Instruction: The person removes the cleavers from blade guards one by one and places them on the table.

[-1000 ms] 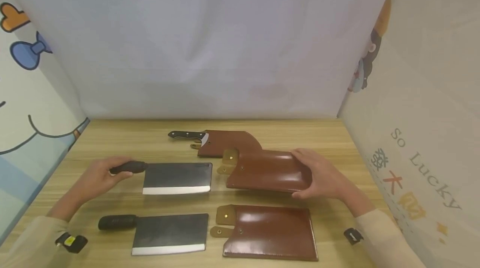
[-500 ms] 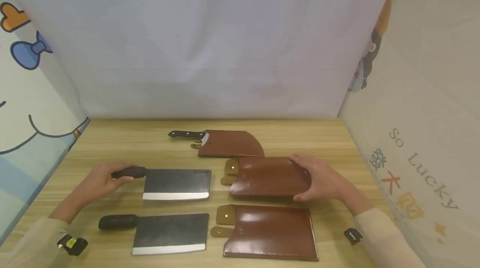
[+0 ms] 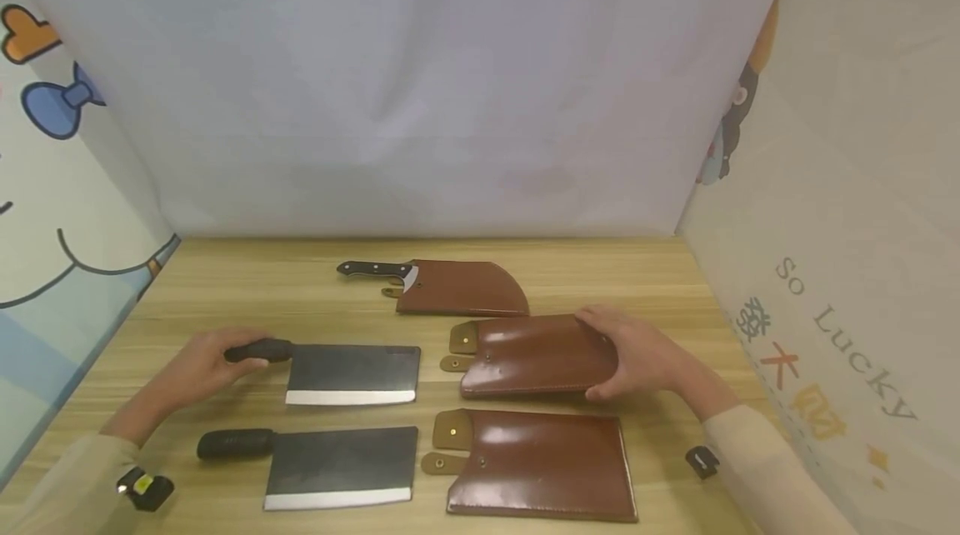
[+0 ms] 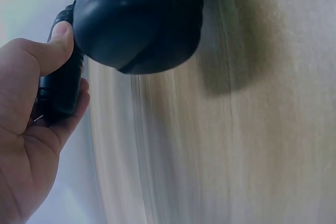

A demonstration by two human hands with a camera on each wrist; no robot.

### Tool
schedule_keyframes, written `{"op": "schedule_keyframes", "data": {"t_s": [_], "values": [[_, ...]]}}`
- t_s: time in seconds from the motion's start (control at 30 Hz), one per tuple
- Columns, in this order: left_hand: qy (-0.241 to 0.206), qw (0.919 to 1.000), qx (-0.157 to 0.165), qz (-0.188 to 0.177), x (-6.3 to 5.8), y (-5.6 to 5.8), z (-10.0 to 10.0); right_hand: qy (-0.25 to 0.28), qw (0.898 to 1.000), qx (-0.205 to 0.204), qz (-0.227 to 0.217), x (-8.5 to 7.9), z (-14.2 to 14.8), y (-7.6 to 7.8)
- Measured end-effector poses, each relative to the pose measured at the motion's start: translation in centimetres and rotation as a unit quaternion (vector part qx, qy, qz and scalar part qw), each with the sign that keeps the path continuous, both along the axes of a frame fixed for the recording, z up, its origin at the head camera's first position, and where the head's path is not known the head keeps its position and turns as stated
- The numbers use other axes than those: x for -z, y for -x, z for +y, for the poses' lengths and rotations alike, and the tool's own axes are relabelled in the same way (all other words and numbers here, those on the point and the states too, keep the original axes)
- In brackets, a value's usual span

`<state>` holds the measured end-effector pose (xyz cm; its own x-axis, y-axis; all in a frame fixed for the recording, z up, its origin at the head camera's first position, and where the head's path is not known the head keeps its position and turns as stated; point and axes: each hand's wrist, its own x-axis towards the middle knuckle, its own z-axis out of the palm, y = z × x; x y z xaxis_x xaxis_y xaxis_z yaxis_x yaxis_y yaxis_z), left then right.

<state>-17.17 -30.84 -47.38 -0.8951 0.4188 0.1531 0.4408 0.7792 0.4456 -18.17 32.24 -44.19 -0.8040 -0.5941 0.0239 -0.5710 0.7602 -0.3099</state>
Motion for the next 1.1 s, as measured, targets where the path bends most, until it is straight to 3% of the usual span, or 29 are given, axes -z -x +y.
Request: {"op": "schedule_keyframes", "data": {"t_s": [0.4, 0.73, 0.93, 1.1], "values": [[0.02, 0.9993, 0.015, -0.027, 0.9, 0.8, -0.4, 0.003, 1.0, -0.009, -0.013, 1.7, 0.1, 0.6], [0.016, 0.9982, -0.007, -0.057, 2.0, 0.8, -0.5, -0.003, 0.999, 0.011, -0.042, 2.9, 0.4, 0.2], [0.02, 0.9979, -0.006, -0.061, 1.8, 0.7, -0.4, -0.003, 0.999, 0.011, -0.05, 3.2, 0.6, 0.1], [0.037, 0.9966, -0.006, -0.073, 1.0, 0.9, -0.2, -0.002, 0.998, 0.009, -0.059, 2.9, 0.8, 0.1]]}}
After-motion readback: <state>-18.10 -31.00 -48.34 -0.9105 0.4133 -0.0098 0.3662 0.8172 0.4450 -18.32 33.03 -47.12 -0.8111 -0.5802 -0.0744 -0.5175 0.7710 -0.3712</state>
